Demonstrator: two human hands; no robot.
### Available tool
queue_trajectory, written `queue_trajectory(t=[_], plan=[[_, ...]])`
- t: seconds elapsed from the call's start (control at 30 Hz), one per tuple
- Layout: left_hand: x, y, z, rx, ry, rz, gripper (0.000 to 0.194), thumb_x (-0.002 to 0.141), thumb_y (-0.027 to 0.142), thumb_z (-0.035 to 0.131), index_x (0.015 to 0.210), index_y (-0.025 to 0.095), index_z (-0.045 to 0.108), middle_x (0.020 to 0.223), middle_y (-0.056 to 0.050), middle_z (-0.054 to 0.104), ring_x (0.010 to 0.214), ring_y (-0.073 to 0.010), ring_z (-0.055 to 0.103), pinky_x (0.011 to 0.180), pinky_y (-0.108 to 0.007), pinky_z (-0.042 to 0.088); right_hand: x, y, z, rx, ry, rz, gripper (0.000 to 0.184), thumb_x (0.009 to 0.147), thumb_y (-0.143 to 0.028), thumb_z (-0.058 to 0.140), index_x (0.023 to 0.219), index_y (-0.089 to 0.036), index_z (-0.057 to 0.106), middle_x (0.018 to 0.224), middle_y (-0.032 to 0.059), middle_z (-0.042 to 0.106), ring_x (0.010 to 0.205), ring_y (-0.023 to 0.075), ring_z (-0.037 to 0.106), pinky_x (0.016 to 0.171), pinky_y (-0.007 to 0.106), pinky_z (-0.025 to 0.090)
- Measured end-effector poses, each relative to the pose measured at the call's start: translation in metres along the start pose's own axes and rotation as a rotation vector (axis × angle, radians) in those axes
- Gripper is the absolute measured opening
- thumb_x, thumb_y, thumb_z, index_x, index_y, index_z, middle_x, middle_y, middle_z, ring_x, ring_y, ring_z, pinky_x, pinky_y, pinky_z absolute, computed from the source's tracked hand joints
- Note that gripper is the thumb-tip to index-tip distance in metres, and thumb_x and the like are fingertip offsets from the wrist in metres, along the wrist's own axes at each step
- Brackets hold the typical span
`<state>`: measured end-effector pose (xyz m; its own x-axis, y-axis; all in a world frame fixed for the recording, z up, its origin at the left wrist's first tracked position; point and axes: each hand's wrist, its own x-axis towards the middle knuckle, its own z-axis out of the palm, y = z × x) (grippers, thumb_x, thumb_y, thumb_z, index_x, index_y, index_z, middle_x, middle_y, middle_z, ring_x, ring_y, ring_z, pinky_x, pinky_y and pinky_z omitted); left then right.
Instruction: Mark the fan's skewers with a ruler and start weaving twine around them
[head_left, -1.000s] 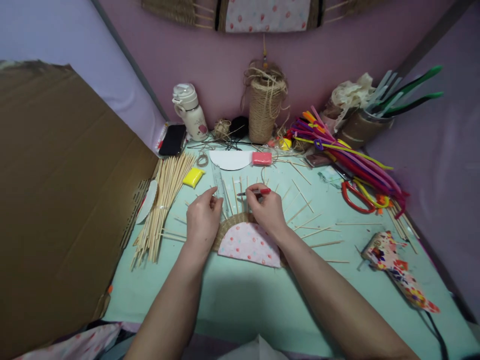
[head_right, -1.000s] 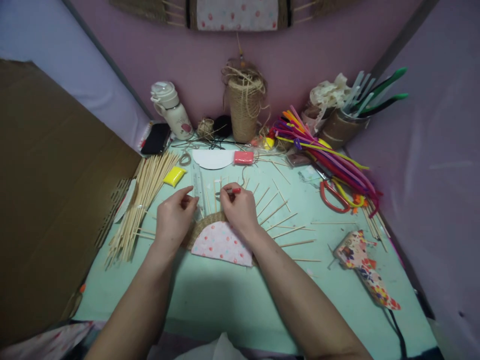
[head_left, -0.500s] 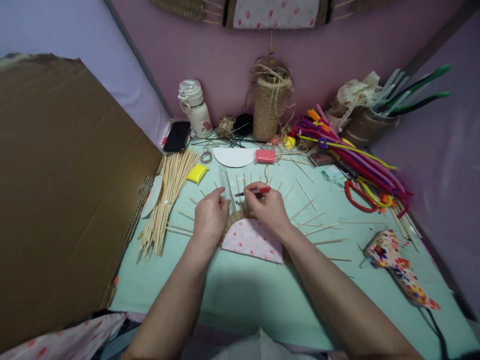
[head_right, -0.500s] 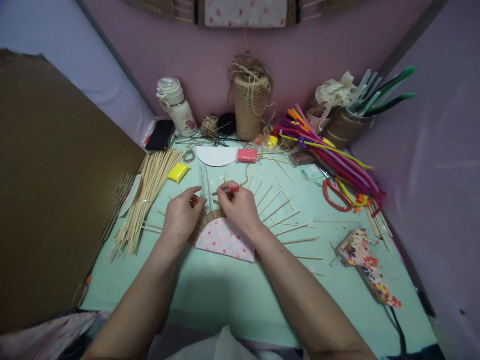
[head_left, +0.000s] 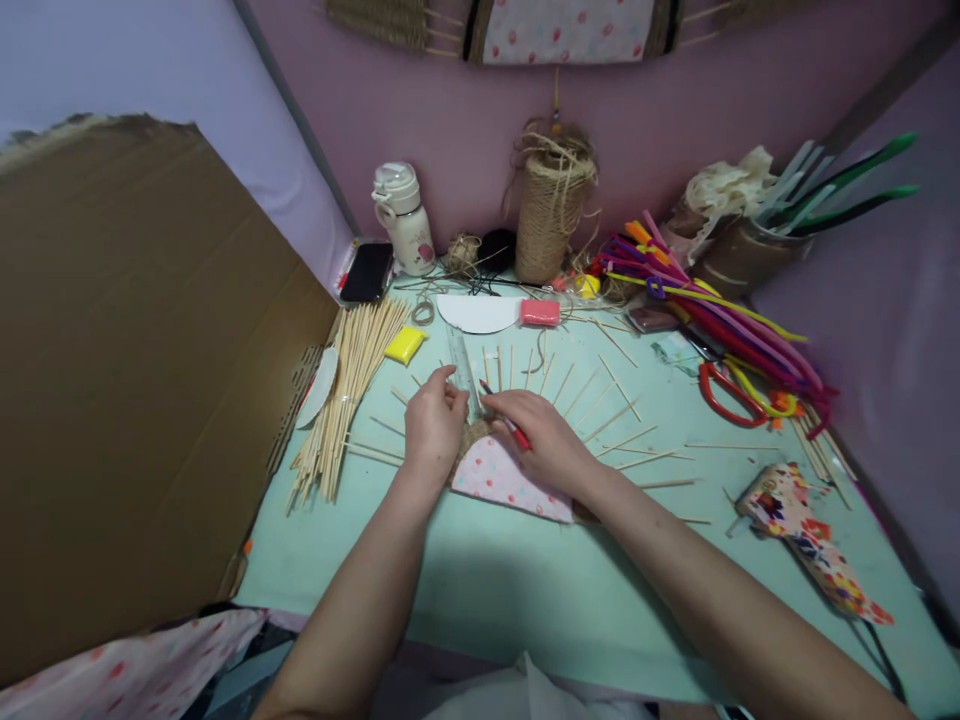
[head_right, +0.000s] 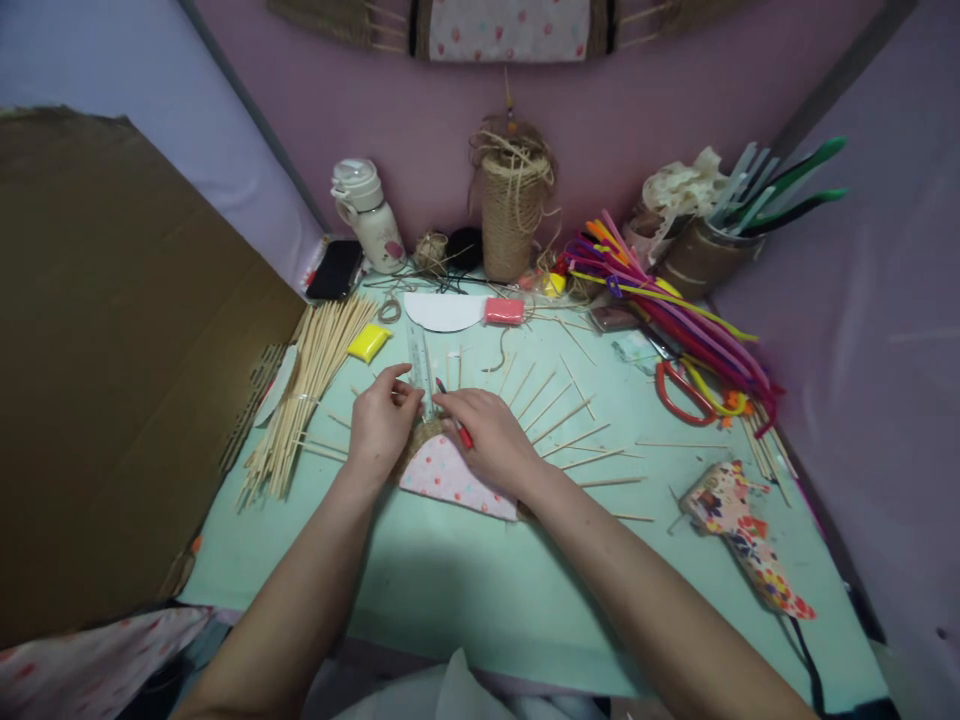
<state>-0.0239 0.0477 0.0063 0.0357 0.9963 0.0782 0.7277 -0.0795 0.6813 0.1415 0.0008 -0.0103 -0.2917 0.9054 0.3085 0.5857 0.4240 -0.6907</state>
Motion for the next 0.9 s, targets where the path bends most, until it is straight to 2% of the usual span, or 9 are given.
queue_trajectory(t=[0.07,0.13,0.27,0.37,0.47,0.57,0.67,0.77,0.9], plan=[[0.000,0.001,0.002,-0.014,0.003,0.003,0.035,0.082,0.018,0.055,0.117,0.016,0.059,0.079,-0.002,0.068,0.070,-0.0149,0.067,0.072,-0.027,0.050,-0.006,-0.001,0.001,-0.093,-0.038,-0.020,0.036,0.090,-0.024,0.053,0.126,-0.024,0.057,0.122,0.0101,0.065,0.120,0.0259,0.054,0.103,0.050,0.040],[0.000,0.003,0.001,-0.022,0.013,0.013,0.034,0.082,0.018,0.055,0.116,0.017,0.059,0.078,-0.001,0.068,0.070,-0.0147,0.066,0.072,-0.026,0.050,-0.008,-0.005,0.004,-0.161,-0.035,0.021,0.035,0.090,-0.023,0.053,0.125,-0.023,0.057,0.123,0.0105,0.065,0.123,0.0274,0.051,0.106,0.053,0.036],[0.000,0.005,-0.003,-0.001,0.044,0.046,0.032,0.082,0.019,0.056,0.113,0.017,0.061,0.077,-0.001,0.068,0.070,-0.0146,0.065,0.073,-0.027,0.049,-0.006,-0.016,0.018,-0.238,0.051,0.155,0.032,0.093,-0.023,0.047,0.123,-0.018,0.057,0.122,0.0130,0.064,0.124,0.0286,0.051,0.107,0.053,0.034],[0.000,0.004,-0.005,0.009,0.055,0.064,0.031,0.082,0.020,0.057,0.113,0.016,0.061,0.078,-0.002,0.069,0.070,-0.0150,0.064,0.073,-0.027,0.049,-0.006,-0.023,0.022,-0.234,0.098,0.200,0.032,0.092,-0.022,0.046,0.123,-0.017,0.056,0.122,0.0135,0.064,0.123,0.0289,0.051,0.108,0.053,0.033],[0.001,0.003,-0.004,0.014,0.044,0.068,0.031,0.083,0.021,0.056,0.114,0.016,0.061,0.079,-0.002,0.069,0.069,-0.0155,0.064,0.073,-0.028,0.048,-0.008,-0.028,0.013,-0.176,0.142,0.213,0.033,0.092,-0.021,0.046,0.123,-0.018,0.055,0.119,0.0121,0.065,0.115,0.0268,0.056,0.105,0.049,0.036],[0.002,0.002,0.000,0.011,0.041,0.070,0.032,0.083,0.022,0.056,0.115,0.016,0.061,0.080,-0.003,0.069,0.070,-0.0158,0.064,0.073,-0.028,0.048,-0.003,-0.030,-0.003,-0.092,0.226,0.263,0.031,0.092,-0.025,0.047,0.121,-0.019,0.058,0.113,0.0097,0.068,0.105,0.0247,0.062,0.095,0.042,0.045],[0.004,0.000,0.003,0.011,0.054,0.094,0.033,0.084,0.022,0.056,0.116,0.015,0.061,0.081,-0.003,0.069,0.071,-0.0161,0.064,0.075,-0.029,0.048,0.009,-0.028,-0.012,0.064,0.319,0.348,0.026,0.092,-0.029,0.049,0.112,-0.022,0.063,0.109,0.0065,0.071,0.097,0.0218,0.066,0.084,0.034,0.049],[0.005,-0.003,0.005,0.017,0.060,0.098,0.032,0.084,0.021,0.056,0.114,0.015,0.062,0.080,-0.003,0.068,0.071,-0.0161,0.064,0.074,-0.029,0.048,0.018,-0.024,-0.007,0.217,0.376,0.433,0.023,0.090,-0.031,0.050,0.105,-0.023,0.066,0.096,0.0044,0.073,0.087,0.0192,0.068,0.076,0.030,0.049],[0.006,-0.005,0.007,0.025,0.093,0.115,0.031,0.083,0.021,0.057,0.113,0.014,0.063,0.081,-0.003,0.068,0.071,-0.0159,0.063,0.074,-0.028,0.047,0.020,-0.019,0.009,0.336,0.390,0.484,0.024,0.089,-0.034,0.051,0.102,-0.021,0.067,0.083,0.0037,0.073,0.078,0.0179,0.068,0.071,0.028,0.049]])
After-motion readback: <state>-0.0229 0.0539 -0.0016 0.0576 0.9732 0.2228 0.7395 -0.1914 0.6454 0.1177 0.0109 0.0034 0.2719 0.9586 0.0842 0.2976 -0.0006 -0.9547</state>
